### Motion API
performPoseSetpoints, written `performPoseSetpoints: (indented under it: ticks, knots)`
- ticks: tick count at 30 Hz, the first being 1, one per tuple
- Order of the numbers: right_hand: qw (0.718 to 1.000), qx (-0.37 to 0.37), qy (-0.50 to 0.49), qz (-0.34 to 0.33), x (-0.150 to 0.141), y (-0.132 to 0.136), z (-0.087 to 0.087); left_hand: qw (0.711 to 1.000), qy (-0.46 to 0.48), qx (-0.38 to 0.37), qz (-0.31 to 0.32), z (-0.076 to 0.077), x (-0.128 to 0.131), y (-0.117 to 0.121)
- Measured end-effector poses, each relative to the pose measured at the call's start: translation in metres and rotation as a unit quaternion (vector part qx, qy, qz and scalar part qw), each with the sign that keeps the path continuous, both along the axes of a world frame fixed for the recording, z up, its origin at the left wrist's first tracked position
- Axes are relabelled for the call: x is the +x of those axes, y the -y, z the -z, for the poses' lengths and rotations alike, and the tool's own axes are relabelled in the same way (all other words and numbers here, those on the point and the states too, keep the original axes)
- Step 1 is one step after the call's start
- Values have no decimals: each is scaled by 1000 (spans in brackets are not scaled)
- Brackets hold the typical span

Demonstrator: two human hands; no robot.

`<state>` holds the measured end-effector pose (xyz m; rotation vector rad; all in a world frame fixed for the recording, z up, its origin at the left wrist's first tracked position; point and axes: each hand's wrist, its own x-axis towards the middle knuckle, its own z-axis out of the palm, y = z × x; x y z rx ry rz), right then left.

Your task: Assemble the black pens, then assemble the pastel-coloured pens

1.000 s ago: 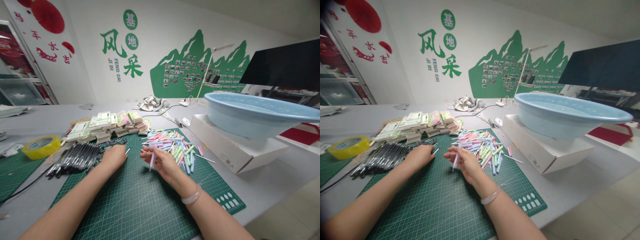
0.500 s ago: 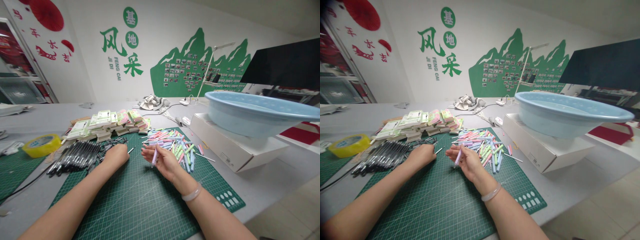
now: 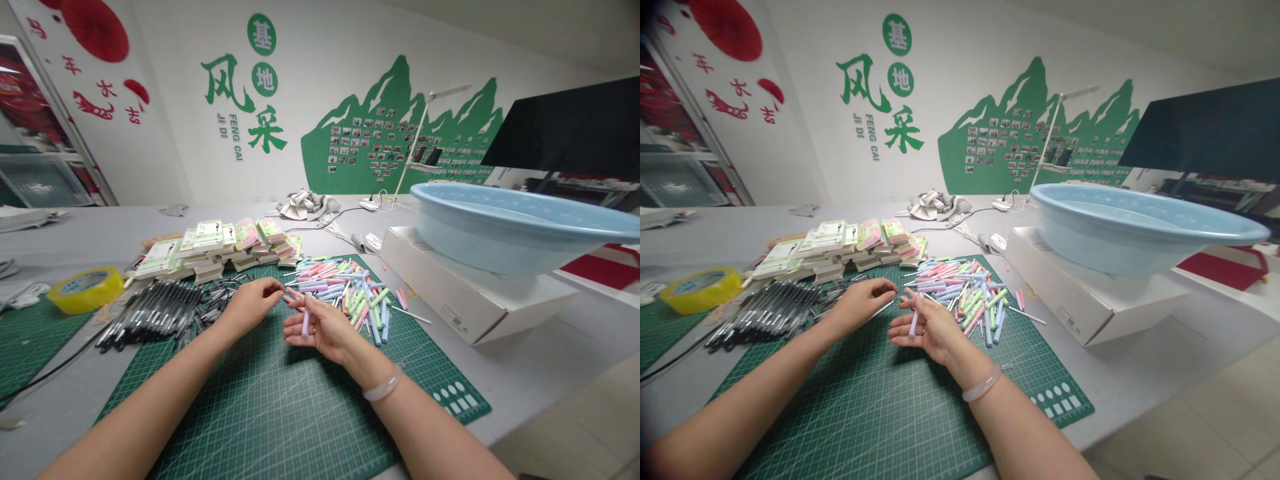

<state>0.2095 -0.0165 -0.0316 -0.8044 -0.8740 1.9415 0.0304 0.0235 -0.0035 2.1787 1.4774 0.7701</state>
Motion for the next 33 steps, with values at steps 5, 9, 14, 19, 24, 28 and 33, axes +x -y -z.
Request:
performPoseSetpoints:
  ticks: [5,9,14,19,24,28,33]
  knots:
    - [999,47,1,-19,-5,2,6,960,216,-147,103,2,18,10]
    - [996,73,18,-39,-9,4,9,936,270,-204,101,4,18,11]
    - [996,76,21,-45,-15,6,9,922,294,-220,123,-1,11,9]
    - [996,89,21,-9,-18,7,13,908,349,-219,73,3,5,2]
    - [992,106,43,55,-14,-2,16,844,453,-287,12,19,1,-7]
    - [972,151,112,140,-5,-10,11,811,487,-324,-1,26,4,-6]
    - [921,262,201,208,1,-9,3,746,513,-424,-8,31,14,1]
